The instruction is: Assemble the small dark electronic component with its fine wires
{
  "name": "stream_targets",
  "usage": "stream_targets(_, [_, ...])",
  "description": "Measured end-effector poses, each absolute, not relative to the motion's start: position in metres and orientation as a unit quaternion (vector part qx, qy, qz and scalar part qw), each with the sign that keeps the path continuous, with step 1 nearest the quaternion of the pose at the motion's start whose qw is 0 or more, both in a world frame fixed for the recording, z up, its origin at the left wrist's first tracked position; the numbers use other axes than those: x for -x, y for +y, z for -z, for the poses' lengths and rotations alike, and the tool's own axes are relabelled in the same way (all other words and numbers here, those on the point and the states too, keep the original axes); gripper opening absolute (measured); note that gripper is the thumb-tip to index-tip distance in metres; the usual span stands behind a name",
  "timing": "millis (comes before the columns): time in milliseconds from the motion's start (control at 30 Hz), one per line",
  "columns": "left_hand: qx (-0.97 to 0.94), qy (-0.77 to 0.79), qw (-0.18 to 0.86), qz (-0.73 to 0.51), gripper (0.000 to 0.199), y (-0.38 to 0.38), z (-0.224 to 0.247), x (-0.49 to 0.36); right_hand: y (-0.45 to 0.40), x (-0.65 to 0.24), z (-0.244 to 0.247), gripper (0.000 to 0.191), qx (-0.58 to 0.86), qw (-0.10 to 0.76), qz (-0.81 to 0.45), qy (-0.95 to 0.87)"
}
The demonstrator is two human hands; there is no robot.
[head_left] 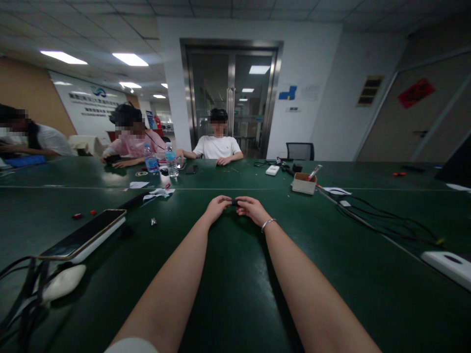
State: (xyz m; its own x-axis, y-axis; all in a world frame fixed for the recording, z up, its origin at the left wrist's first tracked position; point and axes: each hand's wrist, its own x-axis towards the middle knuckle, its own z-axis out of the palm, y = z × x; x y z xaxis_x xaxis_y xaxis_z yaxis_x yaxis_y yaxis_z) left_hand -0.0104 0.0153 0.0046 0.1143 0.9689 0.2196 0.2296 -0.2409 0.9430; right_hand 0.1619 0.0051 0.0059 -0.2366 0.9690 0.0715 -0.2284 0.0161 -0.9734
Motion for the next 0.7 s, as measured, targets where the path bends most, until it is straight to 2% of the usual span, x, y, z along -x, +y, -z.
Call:
stream_targets(133, [-0.642,0.473,0.393,-0.458,0.034,0.0147,-0.0039,0.0106,0.0053,-0.1618,-0.006,0.02,0.368,0.498,-0.597,-0.51])
stream_targets(267, [-0.641,0.471,0.391,-0.462,0.027,0.0152,-0.0026,0.0101,0.004,-0.1618,-0.007,0.019,0.367,0.499,-0.598,-0.508])
stream_targets(700, [-0.65,0.499,0.384,-0.425,0.029,0.0078,-0.0093,0.0085,0.0022,-0.1608,-0.0085,0.017,0.367,0.499,-0.596,-0.511])
